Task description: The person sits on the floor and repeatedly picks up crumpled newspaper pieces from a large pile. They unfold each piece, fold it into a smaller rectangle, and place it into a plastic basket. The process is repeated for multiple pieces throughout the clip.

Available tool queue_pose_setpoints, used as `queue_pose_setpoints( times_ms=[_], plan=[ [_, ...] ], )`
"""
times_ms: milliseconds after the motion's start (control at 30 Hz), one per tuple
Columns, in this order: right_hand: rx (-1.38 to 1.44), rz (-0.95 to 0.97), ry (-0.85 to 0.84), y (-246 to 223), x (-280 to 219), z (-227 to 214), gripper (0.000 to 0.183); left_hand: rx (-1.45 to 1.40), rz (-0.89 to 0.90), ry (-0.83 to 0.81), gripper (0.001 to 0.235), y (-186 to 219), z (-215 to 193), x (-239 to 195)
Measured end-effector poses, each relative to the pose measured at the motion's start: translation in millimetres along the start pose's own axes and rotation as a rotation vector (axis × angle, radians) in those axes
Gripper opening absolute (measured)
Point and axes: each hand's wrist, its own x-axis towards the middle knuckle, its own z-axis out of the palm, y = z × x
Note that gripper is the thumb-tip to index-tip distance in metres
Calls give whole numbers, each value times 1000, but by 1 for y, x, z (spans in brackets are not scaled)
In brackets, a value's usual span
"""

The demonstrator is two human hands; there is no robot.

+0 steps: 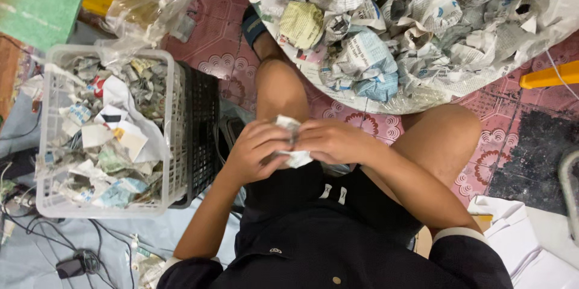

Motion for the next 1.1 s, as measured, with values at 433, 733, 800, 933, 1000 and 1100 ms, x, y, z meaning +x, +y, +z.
queue_pose_setpoints(
  times_ms=[433,733,800,933,1000,1100],
  plan=[
    [-825,370,602,100,-19,-130,35,-286,-132,40,37,-11,90,70],
    [-807,463,615,87,-27,-113,31,-344,-247,-30,31,-15,92,75],
    [-813,464,607,84,-30,-115,32,-348,-259,-42,30,-15,95,75],
    [-789,512,626,83,-31,-116,32,-343,-271,-89,27,-14,97,73],
    [-795,527,626,83,-31,-115,33,-336,-267,-95,27,-14,98,72],
    [-843,530,595,88,-30,-109,31,-327,-272,-86,25,-13,98,71]
  ],
)
